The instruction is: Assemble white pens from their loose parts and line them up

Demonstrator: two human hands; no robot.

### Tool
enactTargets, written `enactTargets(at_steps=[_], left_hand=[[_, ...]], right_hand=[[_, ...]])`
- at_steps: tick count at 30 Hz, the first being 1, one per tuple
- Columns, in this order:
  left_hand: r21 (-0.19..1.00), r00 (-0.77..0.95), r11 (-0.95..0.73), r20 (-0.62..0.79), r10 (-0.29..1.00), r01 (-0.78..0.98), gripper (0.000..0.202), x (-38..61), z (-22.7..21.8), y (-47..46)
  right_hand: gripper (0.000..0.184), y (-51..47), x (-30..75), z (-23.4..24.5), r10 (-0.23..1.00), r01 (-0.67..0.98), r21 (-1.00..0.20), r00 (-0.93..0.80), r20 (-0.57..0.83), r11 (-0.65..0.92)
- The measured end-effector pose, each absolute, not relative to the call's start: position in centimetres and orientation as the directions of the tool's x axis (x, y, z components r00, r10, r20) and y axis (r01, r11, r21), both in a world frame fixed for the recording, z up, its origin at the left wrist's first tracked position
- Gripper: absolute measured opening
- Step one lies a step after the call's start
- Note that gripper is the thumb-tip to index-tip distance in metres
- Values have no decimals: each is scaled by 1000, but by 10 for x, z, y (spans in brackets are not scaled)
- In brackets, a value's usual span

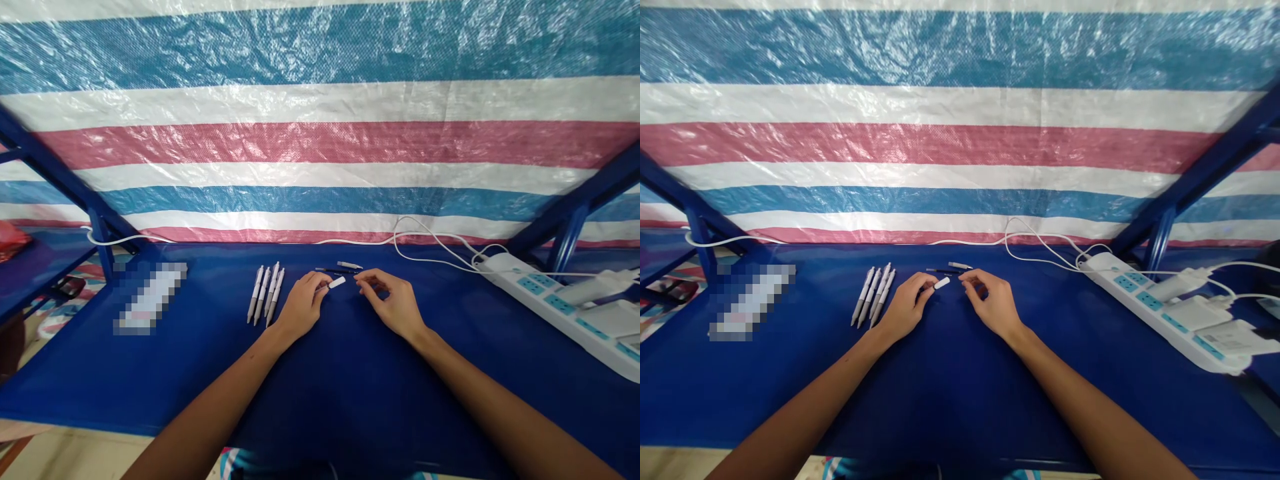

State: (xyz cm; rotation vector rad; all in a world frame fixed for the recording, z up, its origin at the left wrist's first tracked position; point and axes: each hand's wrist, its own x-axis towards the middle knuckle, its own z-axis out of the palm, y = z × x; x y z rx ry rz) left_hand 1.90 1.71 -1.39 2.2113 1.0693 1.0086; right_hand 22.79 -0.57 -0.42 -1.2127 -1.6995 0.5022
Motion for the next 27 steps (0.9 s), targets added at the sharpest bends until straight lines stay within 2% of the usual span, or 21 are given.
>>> enactTargets(at_steps=[7,13,17,22,27], left_hand=[[735,371,-568,444,816,370,14,20,-13,17],[813,290,-472,387,875,340,11,20,-13,17],[841,261,-450,381,887,300,14,20,-15,16],[844,243,-437,374,895,311,15,20,-15,16],[811,261,-466,392,882,355,16,21,-14,16]], right_hand=[[19,-3,231,-7,884,588,-690,-97,457,422],[29,2,235,-19,829,687,-504,-271,489,523],[40,5,237,-28,824,743,-403,-350,446,534],[48,6,237,-32,841,778,-350,-398,367,521],[46,6,236,-29,839,793,-311,-418,347,524]])
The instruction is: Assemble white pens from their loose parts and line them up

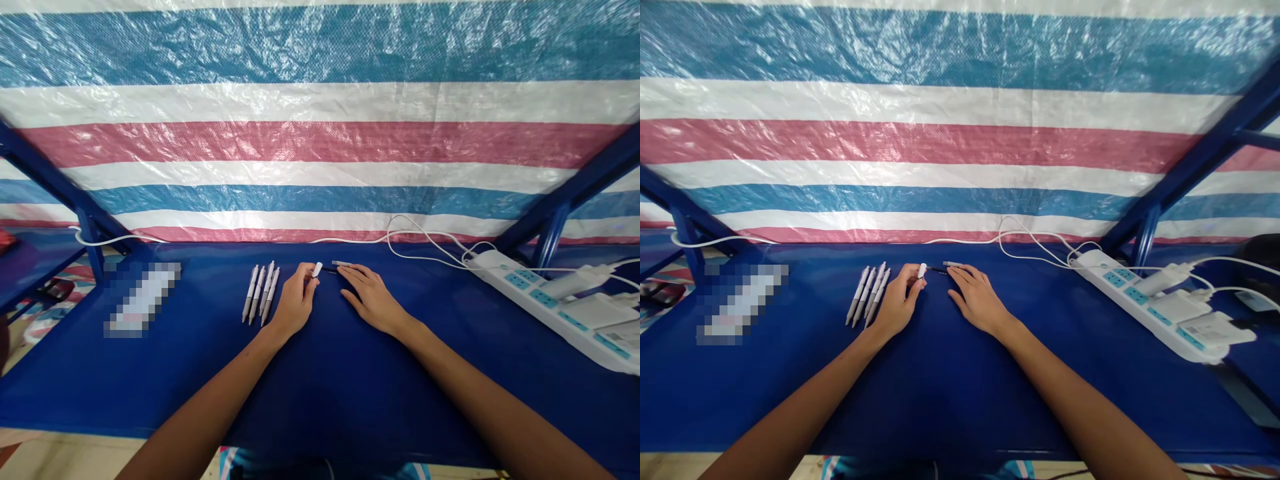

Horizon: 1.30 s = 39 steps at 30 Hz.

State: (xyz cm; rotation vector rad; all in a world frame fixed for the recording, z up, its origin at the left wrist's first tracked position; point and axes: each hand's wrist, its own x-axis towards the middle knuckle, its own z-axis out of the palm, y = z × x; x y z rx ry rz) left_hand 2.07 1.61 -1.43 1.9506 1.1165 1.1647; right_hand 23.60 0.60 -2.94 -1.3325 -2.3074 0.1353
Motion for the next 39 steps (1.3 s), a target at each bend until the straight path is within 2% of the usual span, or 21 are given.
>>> enactTargets(at_steps=[13,21,34,39], left_hand=[[791,271,-470,389,881,392,16,21,-14,16],[786,269,-470,390,881,401,15,21,-13,15],[774,284,-490,403,870,402,15,21,-13,16],[774,277,-489,407,871,402,15,21,-11,17]], right_hand=[[30,7,236,-24,835,825,-275,-359,417,493],[19,8,237,-22,859,808,-378,-280,428,452],[26,8,237,-22,868,772,-440,-283,409,459],[25,7,240,-17,876,732,-525,-204,438,434]])
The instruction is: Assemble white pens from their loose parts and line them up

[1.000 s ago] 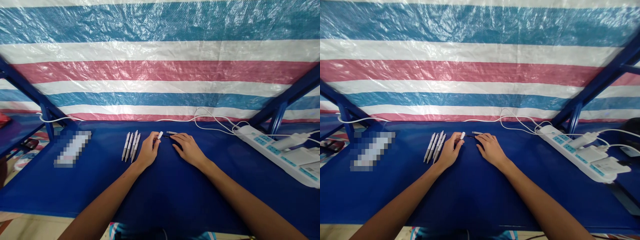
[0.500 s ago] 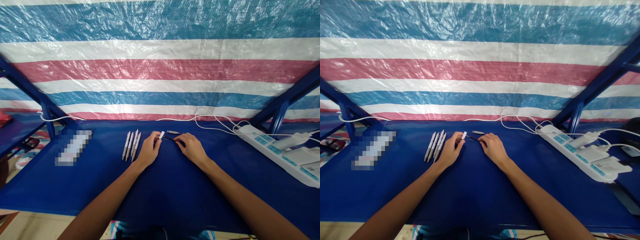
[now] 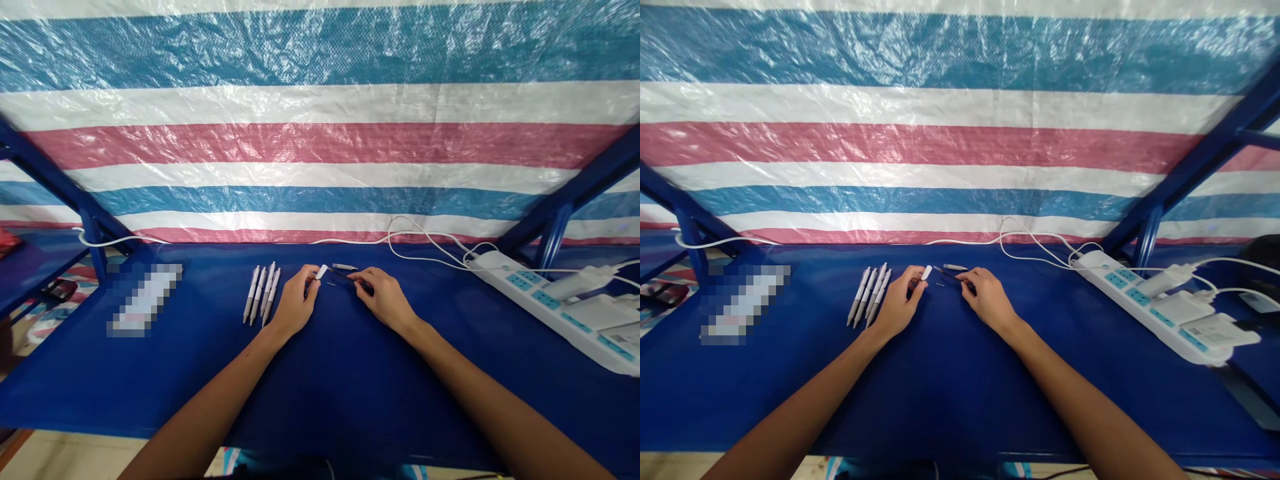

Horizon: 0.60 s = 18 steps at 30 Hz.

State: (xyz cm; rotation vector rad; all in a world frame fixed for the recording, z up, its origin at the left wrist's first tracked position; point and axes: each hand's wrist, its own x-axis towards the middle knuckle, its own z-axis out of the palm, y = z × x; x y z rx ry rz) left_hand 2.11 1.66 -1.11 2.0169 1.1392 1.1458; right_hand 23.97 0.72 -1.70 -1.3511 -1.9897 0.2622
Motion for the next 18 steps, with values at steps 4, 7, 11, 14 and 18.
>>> enactTargets(at_steps=[4,7,11,14,18], left_hand=[[768,275,-491,409,870,412,17,19,-9,17],[752,275,-501,419,865,429,20,17,-8,19],[733,274,-515,437,857,444,21,15,-7,20],[716,264,-522,451,852,463,22,13,-7,22],[682,238,-529,479,845,505,22,11,-7,24]], right_hand=[[20,4,242,-8,879,691,-603,-101,466,399],[18,2,243,-2,866,676,-621,-52,498,397],[19,-1,241,3,846,656,-621,-52,531,430],[20,-3,239,4,833,640,-605,-103,543,474],[20,-4,237,3,834,640,-585,-169,526,499]])
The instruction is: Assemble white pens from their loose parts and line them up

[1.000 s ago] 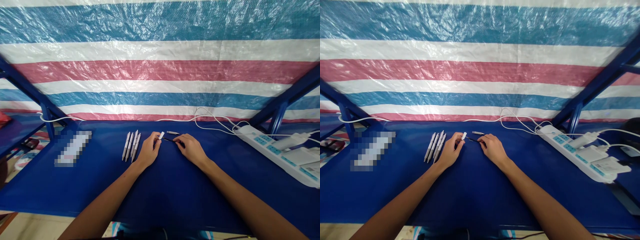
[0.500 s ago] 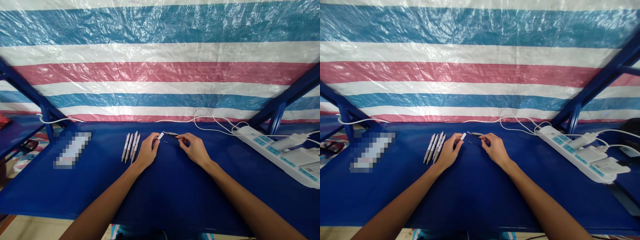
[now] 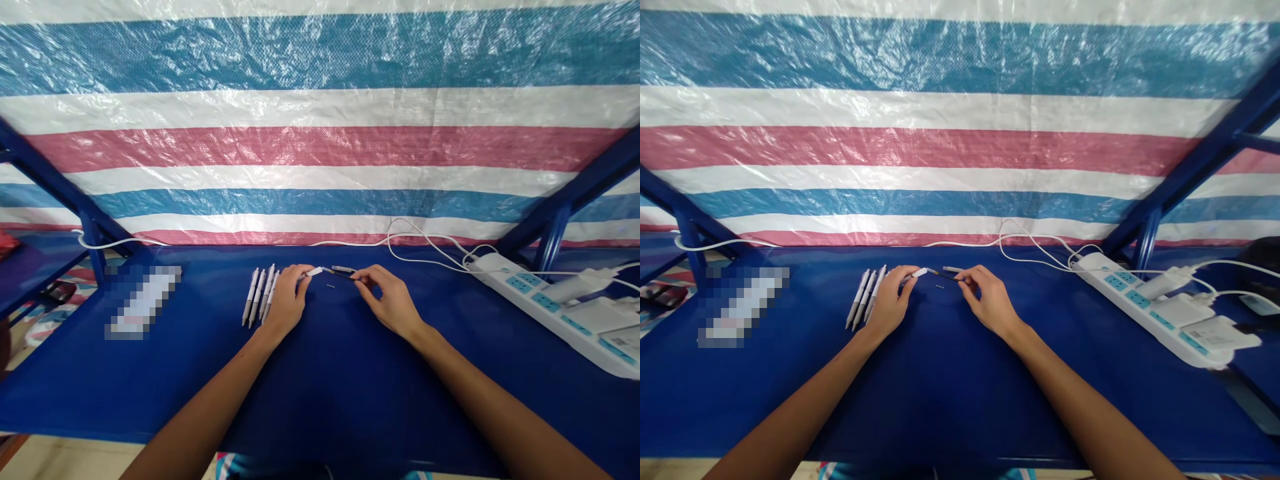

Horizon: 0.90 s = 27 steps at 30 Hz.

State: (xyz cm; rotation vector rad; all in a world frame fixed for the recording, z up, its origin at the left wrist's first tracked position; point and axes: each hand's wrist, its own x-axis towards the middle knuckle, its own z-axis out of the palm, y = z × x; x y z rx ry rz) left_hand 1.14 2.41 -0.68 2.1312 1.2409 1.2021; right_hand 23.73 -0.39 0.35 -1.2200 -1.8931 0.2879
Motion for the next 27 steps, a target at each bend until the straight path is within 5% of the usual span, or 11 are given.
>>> enactTargets(at_steps=[27], left_hand=[[579,448,-602,404,798,550,30,13,-9,22]], right_hand=[[22,-8,230,-4,841,558,-642,-231,489,526]])
